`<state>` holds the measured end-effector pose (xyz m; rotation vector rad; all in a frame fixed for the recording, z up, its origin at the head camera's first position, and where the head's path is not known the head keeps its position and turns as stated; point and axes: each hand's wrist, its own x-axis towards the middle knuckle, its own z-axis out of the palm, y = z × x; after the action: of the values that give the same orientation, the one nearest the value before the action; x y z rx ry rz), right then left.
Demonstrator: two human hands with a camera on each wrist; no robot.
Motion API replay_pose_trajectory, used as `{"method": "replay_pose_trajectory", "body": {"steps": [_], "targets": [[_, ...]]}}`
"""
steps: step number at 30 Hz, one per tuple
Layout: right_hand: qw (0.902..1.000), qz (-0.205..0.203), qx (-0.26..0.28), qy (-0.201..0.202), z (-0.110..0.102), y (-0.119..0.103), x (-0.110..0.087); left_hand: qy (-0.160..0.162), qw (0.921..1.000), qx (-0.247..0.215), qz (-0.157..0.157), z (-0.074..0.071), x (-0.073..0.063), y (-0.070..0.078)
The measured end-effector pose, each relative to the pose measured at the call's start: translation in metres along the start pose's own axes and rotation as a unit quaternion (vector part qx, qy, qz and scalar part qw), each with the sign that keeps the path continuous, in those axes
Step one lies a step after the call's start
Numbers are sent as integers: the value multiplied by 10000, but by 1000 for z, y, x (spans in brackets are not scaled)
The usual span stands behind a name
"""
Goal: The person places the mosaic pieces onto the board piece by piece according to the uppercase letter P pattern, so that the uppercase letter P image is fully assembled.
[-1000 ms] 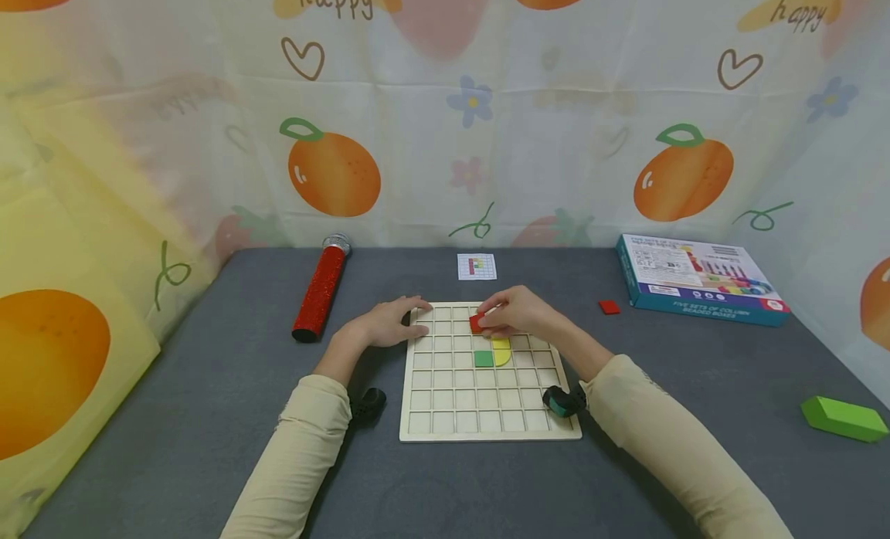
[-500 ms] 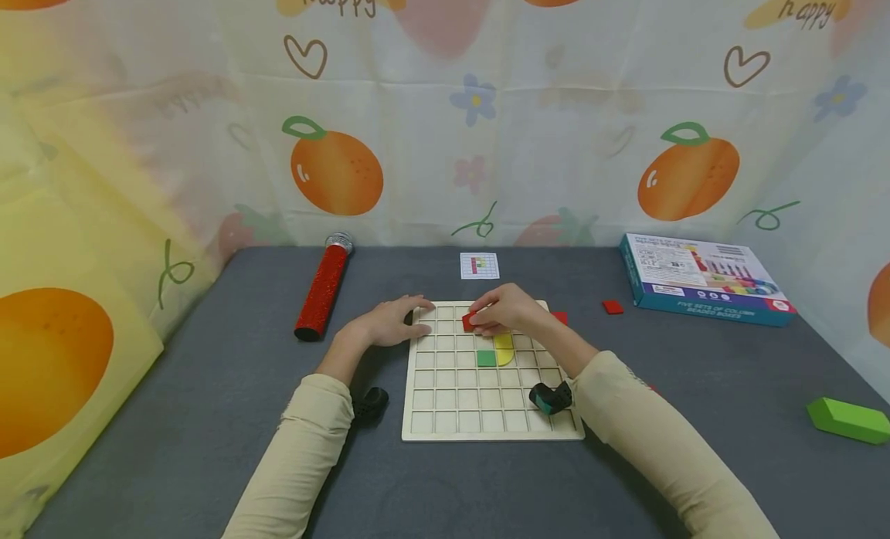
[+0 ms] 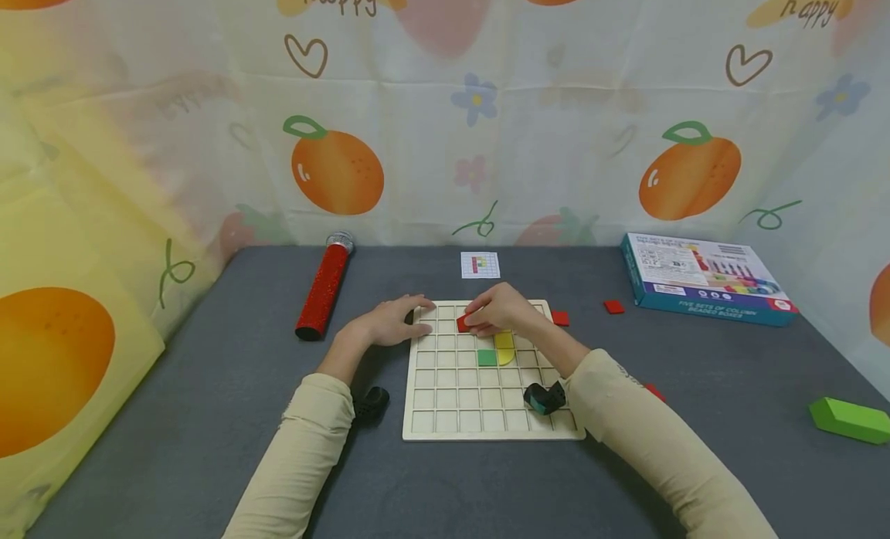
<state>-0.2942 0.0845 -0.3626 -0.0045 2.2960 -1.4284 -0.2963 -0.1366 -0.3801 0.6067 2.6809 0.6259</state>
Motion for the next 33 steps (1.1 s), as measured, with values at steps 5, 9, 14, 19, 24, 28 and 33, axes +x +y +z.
{"method": "replay_pose_trajectory", "body": {"steps": [5,9,14,19,24,28,33], "targets": [[9999,-38,-134,39,0,-2,-1,-7,10000,3,-8,-2,-1,1],[9998,-32,-173,38,0,-3,-2,3,10000,21,29,-2,-2,0],[9999,37,-88,49,0,-3,-1,25,10000,21,16,-1,-1,-1],[10000,59,-32,37,0,-3,-2,15,10000,-7,-28,1,0,-1],[10000,-10,-27,15,-1,-3,-4,-8,10000,-32,-26,0,0,0],[10000,-63,-53,-48,-4,-3,-5,-6,10000,-48,-34,-1,-1,0],[9993,-101,-202,-283,-12,0,-6,14,10000,-35,-42,0,-1,0]]}}
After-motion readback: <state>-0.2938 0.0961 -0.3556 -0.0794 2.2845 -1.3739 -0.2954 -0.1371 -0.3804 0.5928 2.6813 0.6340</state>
